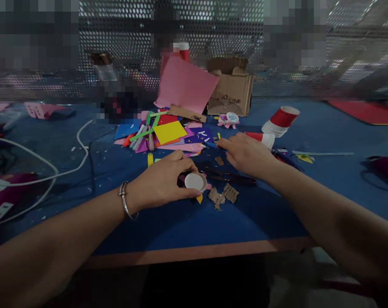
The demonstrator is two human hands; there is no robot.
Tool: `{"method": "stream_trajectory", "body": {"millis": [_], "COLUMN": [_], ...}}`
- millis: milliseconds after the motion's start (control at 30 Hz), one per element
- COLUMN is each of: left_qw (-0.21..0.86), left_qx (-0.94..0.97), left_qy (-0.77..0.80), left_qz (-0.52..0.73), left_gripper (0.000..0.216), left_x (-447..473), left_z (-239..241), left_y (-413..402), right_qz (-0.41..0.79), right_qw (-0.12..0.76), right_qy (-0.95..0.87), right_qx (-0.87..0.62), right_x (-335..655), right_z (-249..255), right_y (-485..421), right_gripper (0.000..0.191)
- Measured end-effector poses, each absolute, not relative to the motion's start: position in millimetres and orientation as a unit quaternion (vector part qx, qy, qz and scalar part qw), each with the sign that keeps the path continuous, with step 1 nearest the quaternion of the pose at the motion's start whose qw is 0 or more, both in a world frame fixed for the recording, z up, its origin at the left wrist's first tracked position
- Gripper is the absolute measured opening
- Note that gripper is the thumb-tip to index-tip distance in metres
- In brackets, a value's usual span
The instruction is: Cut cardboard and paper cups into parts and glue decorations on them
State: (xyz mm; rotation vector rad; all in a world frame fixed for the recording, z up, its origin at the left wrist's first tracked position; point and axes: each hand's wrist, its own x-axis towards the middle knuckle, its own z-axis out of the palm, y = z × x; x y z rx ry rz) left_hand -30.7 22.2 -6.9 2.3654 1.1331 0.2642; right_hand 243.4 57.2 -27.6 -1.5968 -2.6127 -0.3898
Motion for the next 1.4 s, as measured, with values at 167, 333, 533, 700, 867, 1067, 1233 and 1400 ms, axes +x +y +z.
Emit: {"method": "stream_trajectory", "body": {"millis": [167,333,533,700,867,1067,1233,1400], "left_qw": [0.234,0.239,0.260,0.289,0.303,0.317,0.307,0.305], "left_qx": [0.874,0.876,0.879,0.867,0.863,0.853,0.861,0.866], "left_qy": [0.416,0.411,0.394,0.399,0.396,0.405,0.397,0.386], "left_qz": [0.093,0.082,0.066,0.071,0.083,0.091,0.087,0.086], "left_gripper": [0.044,0.048,0.055,0.053,0.056,0.061,0.055,0.051], "left_x": [-30.2,-32.4,-38.4,-39.1,-37.3,-36.5,-35.9,-35.0], "left_z": [-7.4,-5.3,-4.4,-4.6,-5.0,-9.3,-10.2,-7.9], "left_y": [21.2,23.3,26.4,29.5,32.3,37.7,40.5,40.4], "right_qz": [-0.047,0.124,0.182,0.102,0.029,0.035,0.111,0.155], "right_qw": [0.149,0.289,0.357,0.368,0.421,0.527,0.521,0.461], "right_qy": [-0.854,-0.825,-0.818,-0.819,-0.775,-0.746,-0.759,-0.800], "right_qx": [-0.496,-0.469,-0.414,-0.428,-0.471,-0.406,-0.375,-0.352], "right_x": [240.9,229.2,222.3,223.1,219.0,214.7,212.9,208.1], "right_z": [-17.4,-2.5,-6.2,-18.9,-20.9,-15.5,-14.6,-19.3], "right_y": [52.8,42.5,39.4,38.6,24.2,-2.8,-16.2,-14.6], "right_gripper": [0.038,0.029,0.031,0.025,0.010,0.006,0.008,0.006]}}
